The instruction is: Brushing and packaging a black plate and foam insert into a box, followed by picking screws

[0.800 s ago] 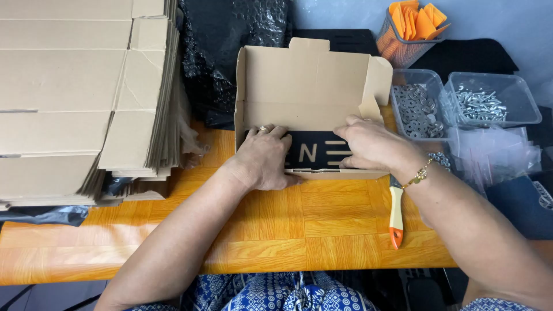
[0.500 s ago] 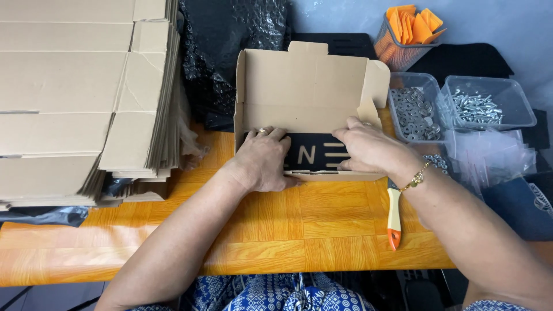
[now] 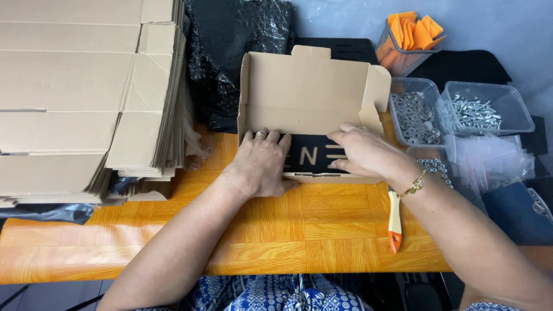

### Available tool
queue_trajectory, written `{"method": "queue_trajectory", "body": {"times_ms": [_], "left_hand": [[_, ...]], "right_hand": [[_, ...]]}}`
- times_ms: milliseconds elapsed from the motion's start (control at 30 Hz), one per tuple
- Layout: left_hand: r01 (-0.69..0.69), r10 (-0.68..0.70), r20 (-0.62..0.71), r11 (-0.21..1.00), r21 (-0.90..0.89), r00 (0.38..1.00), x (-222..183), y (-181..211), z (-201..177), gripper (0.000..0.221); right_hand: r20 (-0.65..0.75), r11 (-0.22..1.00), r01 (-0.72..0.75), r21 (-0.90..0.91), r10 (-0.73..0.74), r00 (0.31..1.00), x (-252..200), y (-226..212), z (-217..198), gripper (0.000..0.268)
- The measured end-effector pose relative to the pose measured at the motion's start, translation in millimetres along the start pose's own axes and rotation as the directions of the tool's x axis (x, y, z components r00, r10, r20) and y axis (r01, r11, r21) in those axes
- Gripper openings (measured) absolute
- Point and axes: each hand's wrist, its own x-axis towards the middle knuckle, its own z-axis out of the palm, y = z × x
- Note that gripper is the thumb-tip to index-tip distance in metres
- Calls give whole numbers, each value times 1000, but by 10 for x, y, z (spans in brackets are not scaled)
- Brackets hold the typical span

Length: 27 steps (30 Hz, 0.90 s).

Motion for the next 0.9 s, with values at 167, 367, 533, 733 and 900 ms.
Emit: {"method": "queue_trajectory", "body": {"times_ms": [167, 367, 533, 733, 900], "left_hand": [[4, -3, -27, 1000, 26, 1000, 26, -9, 103, 104], [0, 1, -71, 1000, 25, 997, 17, -10, 128, 102], [-6, 9, -82, 999, 44, 997, 1, 1, 102, 101], [15, -12, -65, 999, 39, 998, -1, 14, 69, 101], [1, -2, -22, 1000, -6, 1000, -126, 82, -151, 123]], "right_hand": [[7, 1000, -14, 1, 14, 1000, 50, 90, 53, 68], [-12, 1000, -27, -10, 27, 1000, 56, 87, 43, 62], [-76, 999, 13, 38, -10, 997, 76, 41, 157, 46], [-83, 994, 76, 81, -69, 994, -65, 19, 75, 45], [-109, 1000, 18, 21, -16, 994, -345, -140, -94, 45]]}}
